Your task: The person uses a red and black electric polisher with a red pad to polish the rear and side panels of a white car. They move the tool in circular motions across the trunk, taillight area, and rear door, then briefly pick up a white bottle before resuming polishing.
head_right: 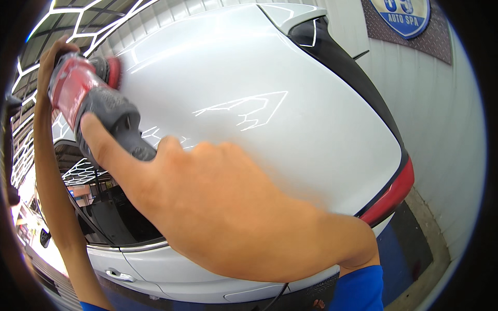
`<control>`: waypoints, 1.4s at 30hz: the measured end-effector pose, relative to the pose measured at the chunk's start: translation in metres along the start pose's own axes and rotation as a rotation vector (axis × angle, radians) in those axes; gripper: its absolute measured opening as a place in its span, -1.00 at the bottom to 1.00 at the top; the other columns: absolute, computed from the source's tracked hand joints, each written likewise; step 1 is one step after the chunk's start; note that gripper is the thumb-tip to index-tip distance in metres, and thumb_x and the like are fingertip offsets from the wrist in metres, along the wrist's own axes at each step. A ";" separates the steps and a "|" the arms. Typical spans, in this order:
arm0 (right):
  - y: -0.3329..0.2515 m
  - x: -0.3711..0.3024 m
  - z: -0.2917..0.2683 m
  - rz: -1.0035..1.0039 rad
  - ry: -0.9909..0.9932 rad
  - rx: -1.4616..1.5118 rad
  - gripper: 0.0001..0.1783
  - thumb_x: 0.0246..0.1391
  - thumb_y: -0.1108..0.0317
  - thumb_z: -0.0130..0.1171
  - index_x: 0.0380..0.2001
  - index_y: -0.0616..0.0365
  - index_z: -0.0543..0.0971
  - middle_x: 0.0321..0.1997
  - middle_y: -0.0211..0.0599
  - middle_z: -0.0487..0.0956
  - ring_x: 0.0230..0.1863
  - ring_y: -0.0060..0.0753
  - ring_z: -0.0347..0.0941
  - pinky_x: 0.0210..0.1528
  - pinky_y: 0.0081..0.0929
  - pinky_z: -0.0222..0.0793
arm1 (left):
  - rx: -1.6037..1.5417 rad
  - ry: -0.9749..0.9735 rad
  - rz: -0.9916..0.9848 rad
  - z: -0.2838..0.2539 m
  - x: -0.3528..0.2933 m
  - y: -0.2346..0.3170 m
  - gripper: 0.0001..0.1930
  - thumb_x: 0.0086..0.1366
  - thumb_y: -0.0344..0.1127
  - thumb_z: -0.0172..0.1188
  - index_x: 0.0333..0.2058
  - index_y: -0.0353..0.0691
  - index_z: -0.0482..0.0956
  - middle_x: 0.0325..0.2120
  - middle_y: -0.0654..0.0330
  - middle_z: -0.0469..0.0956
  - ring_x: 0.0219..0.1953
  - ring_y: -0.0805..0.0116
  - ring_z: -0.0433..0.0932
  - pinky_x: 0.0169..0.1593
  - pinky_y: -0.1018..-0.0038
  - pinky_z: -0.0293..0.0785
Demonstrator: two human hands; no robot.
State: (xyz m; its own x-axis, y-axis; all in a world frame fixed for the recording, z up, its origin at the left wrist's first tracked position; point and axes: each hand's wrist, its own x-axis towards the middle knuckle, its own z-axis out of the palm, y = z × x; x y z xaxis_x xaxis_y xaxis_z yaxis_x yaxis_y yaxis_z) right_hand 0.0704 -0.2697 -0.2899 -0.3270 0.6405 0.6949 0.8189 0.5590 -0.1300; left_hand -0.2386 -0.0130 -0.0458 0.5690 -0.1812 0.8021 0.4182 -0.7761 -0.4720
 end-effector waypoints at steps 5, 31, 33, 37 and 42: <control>-0.001 -0.029 0.017 0.029 -0.050 -0.028 0.04 0.13 0.27 0.41 0.60 -0.32 0.10 -0.44 -0.23 0.43 -0.64 -0.18 0.39 -0.59 -0.21 0.39 | -0.360 -0.016 -0.439 0.007 0.002 0.055 -0.50 0.51 0.01 0.14 -0.38 -0.34 0.74 -0.52 0.24 0.64 -0.50 0.57 0.54 -0.26 0.60 0.47; 0.160 -0.283 -0.071 0.422 0.446 0.263 0.13 0.05 0.54 0.45 0.59 0.09 0.03 0.17 0.12 0.64 0.05 -0.01 0.71 0.06 -0.31 0.58 | -0.383 -0.291 -0.232 0.287 0.232 0.383 -0.52 0.35 0.02 0.18 -0.46 -0.32 0.80 -0.61 0.11 0.68 -0.52 0.36 0.61 -0.29 0.32 0.53; 0.165 -0.304 -0.075 0.475 0.471 0.242 0.11 0.09 0.53 0.43 0.59 0.05 0.02 0.10 0.11 0.67 0.02 0.00 0.71 0.07 -0.29 0.57 | -0.404 -0.261 -0.201 0.307 0.240 0.406 -0.50 0.30 0.04 0.17 -0.44 -0.34 0.80 -0.61 -0.01 0.67 -0.49 0.22 0.66 -0.23 0.25 0.57; 0.178 -0.344 -0.067 0.563 0.536 0.256 0.06 0.16 0.50 0.40 0.59 0.12 0.00 0.01 0.13 0.70 0.00 -0.04 0.72 0.06 -0.28 0.58 | -0.317 -0.362 -0.068 0.338 0.250 0.451 -0.52 0.24 0.04 0.14 -0.39 -0.33 0.79 -0.47 -0.21 0.69 -0.36 -0.16 0.71 -0.10 0.08 0.60; 0.190 -0.374 -0.057 0.612 0.563 0.183 0.09 0.18 0.50 0.39 0.60 0.14 -0.06 0.00 0.11 0.69 -0.01 -0.10 0.71 0.04 -0.29 0.58 | -0.331 -0.368 0.070 0.360 0.244 0.486 -0.52 0.26 0.03 0.12 -0.36 -0.31 0.80 -0.39 -0.23 0.71 -0.28 -0.23 0.71 -0.05 0.04 0.61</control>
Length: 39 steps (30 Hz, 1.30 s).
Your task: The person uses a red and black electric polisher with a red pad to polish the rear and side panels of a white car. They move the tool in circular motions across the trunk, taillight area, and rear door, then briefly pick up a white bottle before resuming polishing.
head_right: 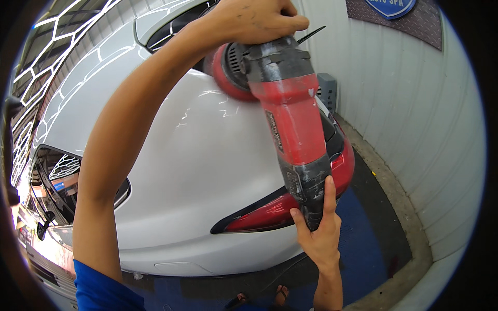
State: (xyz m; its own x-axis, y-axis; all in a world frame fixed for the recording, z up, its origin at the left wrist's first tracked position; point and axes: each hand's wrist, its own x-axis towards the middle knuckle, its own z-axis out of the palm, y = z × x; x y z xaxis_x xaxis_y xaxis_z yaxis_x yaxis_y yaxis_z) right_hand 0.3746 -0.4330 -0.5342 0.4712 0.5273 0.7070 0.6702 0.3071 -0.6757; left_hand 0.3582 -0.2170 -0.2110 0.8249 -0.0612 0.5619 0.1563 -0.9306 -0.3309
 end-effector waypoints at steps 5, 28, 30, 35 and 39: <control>-0.019 0.016 -0.005 0.000 -0.023 0.034 0.08 0.18 0.51 0.38 0.60 0.11 -0.06 0.05 0.13 0.68 0.04 -0.11 0.69 0.09 -0.31 0.56 | -0.031 -0.013 -0.120 -0.013 0.004 -0.019 -0.49 0.26 0.04 0.12 -0.36 -0.35 0.80 -0.40 -0.23 0.71 -0.27 -0.20 0.72 -0.01 0.07 0.61; -0.115 0.091 0.007 -0.056 -0.189 0.060 0.20 -0.07 0.62 0.42 0.60 -0.01 0.06 0.26 0.04 0.59 0.10 -0.12 0.61 0.16 -0.40 0.48 | -0.081 0.161 -0.246 -0.106 -0.025 -0.118 -0.47 0.25 0.08 0.15 -0.33 -0.36 0.82 -0.41 -0.13 0.74 -0.33 0.06 0.71 -0.07 0.22 0.59; -0.115 0.089 0.011 -0.095 -0.176 0.028 0.22 -0.11 0.60 0.44 0.60 -0.04 0.07 0.18 -0.07 0.62 -0.13 -0.28 0.57 0.00 -0.43 0.51 | -0.060 0.188 -0.266 -0.115 -0.037 -0.113 -0.47 0.26 0.07 0.14 -0.37 -0.38 0.82 -0.46 -0.09 0.74 -0.38 0.11 0.70 -0.13 0.26 0.59; -0.114 0.068 0.013 -0.214 -0.265 -0.032 0.18 -0.06 0.50 0.54 0.58 0.05 0.11 0.32 0.06 0.56 0.13 -0.08 0.67 0.16 -0.38 0.55 | -0.099 0.165 -0.451 -0.129 -0.087 -0.094 -0.50 0.34 0.02 0.18 -0.44 -0.38 0.79 -0.54 0.05 0.71 -0.46 0.33 0.63 -0.23 0.37 0.55; -0.105 0.051 0.008 -0.198 -0.548 -0.134 0.02 0.14 0.30 0.47 0.57 0.01 0.15 -0.16 -0.12 0.61 -0.36 -0.09 0.64 -0.31 -0.31 0.60 | -0.058 0.205 -0.364 -0.139 -0.138 -0.079 -0.46 0.43 0.08 0.15 -0.48 -0.33 0.74 -0.59 0.21 0.60 -0.52 0.45 0.50 -0.29 0.44 0.44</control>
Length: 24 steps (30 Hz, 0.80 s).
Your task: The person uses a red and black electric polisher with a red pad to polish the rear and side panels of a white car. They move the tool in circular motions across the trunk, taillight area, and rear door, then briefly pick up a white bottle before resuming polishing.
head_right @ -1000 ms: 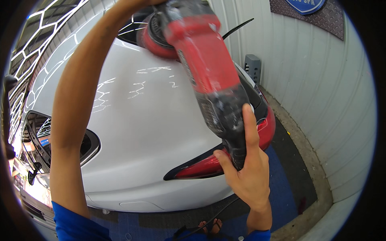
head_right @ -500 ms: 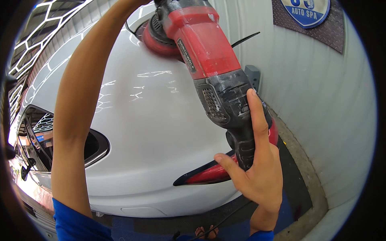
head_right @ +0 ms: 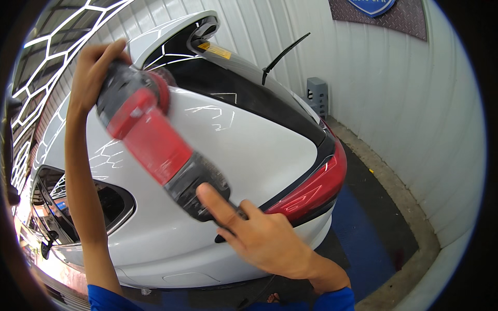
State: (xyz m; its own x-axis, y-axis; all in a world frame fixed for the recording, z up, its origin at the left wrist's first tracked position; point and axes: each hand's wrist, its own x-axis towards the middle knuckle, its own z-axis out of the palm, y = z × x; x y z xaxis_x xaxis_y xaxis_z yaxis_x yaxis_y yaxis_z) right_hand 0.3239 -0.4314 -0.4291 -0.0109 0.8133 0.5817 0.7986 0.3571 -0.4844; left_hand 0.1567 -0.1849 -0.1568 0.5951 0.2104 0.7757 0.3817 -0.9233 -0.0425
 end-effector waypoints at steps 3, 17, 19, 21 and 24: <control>0.023 0.004 0.010 -0.125 0.014 0.030 -0.02 0.18 0.27 0.42 0.58 -0.14 0.16 -0.43 -0.28 0.39 -0.64 -0.27 0.38 -0.61 -0.29 0.38 | -0.049 0.044 -0.014 -0.002 -0.018 0.001 -0.48 0.46 0.03 0.16 -0.44 -0.34 0.73 -0.58 0.25 0.59 -0.52 0.51 0.48 -0.32 0.50 0.40; 0.123 0.026 -0.082 -0.164 0.037 0.039 0.01 0.12 0.43 0.40 0.58 -0.13 0.15 -0.26 -0.08 0.59 -0.47 0.02 0.57 -0.39 -0.11 0.55 | 0.070 -0.007 -0.020 0.066 0.093 0.037 -0.46 0.42 0.10 0.15 -0.40 -0.34 0.75 -0.55 0.21 0.64 -0.48 0.45 0.55 -0.25 0.45 0.49; 0.139 0.022 -0.087 -0.150 0.082 0.094 0.02 0.11 0.47 0.41 0.58 -0.02 0.14 -0.09 0.02 0.64 -0.32 0.09 0.66 -0.23 -0.14 0.61 | 0.054 0.010 -0.097 0.088 0.095 0.057 -0.47 0.41 0.07 0.17 -0.42 -0.34 0.76 -0.54 0.17 0.66 -0.45 0.42 0.58 -0.24 0.43 0.50; 0.150 0.006 -0.089 -0.165 0.162 0.172 0.03 0.10 0.51 0.42 0.57 0.07 0.13 0.07 0.10 0.66 -0.13 0.12 0.71 -0.06 -0.18 0.63 | -0.018 -0.021 -0.141 0.120 0.096 0.079 -0.49 0.37 0.03 0.19 -0.45 -0.37 0.77 -0.58 0.08 0.69 -0.48 0.36 0.60 -0.26 0.36 0.52; 0.157 -0.019 -0.083 -0.178 0.268 0.256 0.00 0.10 0.57 0.43 0.55 0.11 0.16 -0.02 0.08 0.69 -0.13 -0.01 0.75 -0.20 -0.32 0.66 | 0.073 -0.087 -0.058 0.140 0.093 0.109 -0.43 0.35 0.11 0.14 -0.47 -0.36 0.76 -0.61 0.04 0.66 -0.51 0.28 0.62 -0.24 0.27 0.54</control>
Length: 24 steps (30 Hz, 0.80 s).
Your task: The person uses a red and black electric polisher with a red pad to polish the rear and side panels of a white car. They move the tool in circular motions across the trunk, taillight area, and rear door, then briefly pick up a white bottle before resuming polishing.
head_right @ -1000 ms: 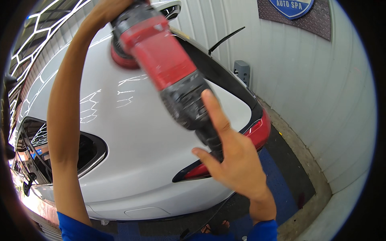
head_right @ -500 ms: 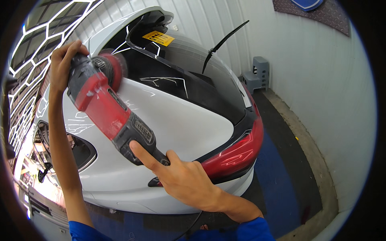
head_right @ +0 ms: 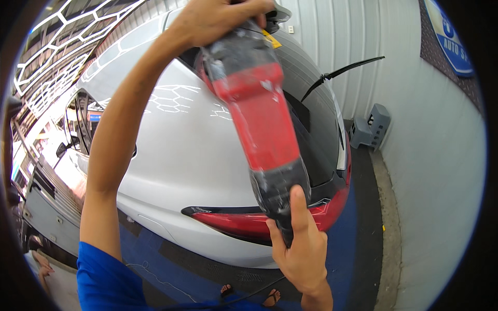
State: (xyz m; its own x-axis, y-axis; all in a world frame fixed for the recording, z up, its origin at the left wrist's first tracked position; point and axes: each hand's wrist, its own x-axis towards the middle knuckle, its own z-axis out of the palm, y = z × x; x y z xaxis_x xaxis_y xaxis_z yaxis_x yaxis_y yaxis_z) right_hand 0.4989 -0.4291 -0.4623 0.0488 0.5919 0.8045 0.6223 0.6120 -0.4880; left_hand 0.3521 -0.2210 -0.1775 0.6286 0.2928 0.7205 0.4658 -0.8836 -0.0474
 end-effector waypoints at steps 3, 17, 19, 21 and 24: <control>0.001 -0.012 0.000 -0.010 0.007 0.010 0.03 0.11 0.62 0.40 0.56 0.18 0.08 -0.09 0.14 0.69 -0.15 0.03 0.76 -0.20 -0.32 0.65 | 0.035 -0.001 -0.039 0.002 -0.004 0.012 -0.41 0.34 0.14 0.12 -0.48 -0.37 0.75 -0.61 0.02 0.66 -0.49 0.21 0.64 -0.23 0.24 0.56; -0.043 0.095 0.051 -0.048 0.030 -0.172 0.19 -0.08 0.73 0.36 0.60 -0.11 0.09 0.38 0.10 0.49 0.27 0.10 0.58 0.22 -0.26 0.52 | -0.064 0.265 0.026 -0.076 0.023 -0.105 -0.44 0.28 0.11 0.18 -0.38 -0.40 0.81 -0.51 -0.05 0.71 -0.40 0.20 0.68 -0.16 0.30 0.59; -0.043 0.096 0.061 -0.023 0.051 -0.186 0.19 -0.07 0.73 0.36 0.60 -0.11 0.08 0.38 0.07 0.49 0.27 0.03 0.57 0.22 -0.29 0.52 | -0.054 0.273 0.044 -0.077 0.030 -0.112 -0.43 0.27 0.12 0.19 -0.37 -0.41 0.80 -0.47 -0.10 0.72 -0.35 0.16 0.70 -0.12 0.27 0.59; -0.042 0.095 0.070 -0.009 0.067 -0.201 0.18 -0.05 0.71 0.36 0.61 -0.10 0.07 0.38 0.03 0.49 0.27 -0.04 0.56 0.22 -0.32 0.51 | -0.060 0.265 0.111 -0.075 0.038 -0.112 -0.42 0.26 0.13 0.19 -0.37 -0.41 0.80 -0.45 -0.15 0.72 -0.31 0.11 0.71 -0.08 0.25 0.59; -0.040 0.092 0.073 0.034 0.110 -0.152 0.18 -0.03 0.70 0.33 0.62 -0.07 0.04 0.42 -0.03 0.42 0.30 -0.16 0.50 0.20 -0.39 0.48 | -0.041 0.269 0.184 -0.068 0.048 -0.104 -0.39 0.24 0.16 0.20 -0.36 -0.44 0.78 -0.41 -0.22 0.72 -0.28 0.05 0.72 -0.05 0.24 0.58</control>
State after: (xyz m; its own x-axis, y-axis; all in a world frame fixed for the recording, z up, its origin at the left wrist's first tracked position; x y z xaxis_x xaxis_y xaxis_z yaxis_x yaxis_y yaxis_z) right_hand 0.4218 -0.3608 -0.3935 0.1519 0.5449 0.8246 0.7290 0.5016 -0.4658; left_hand 0.2919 -0.1401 -0.0908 0.5100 0.0248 0.8598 0.3310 -0.9283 -0.1695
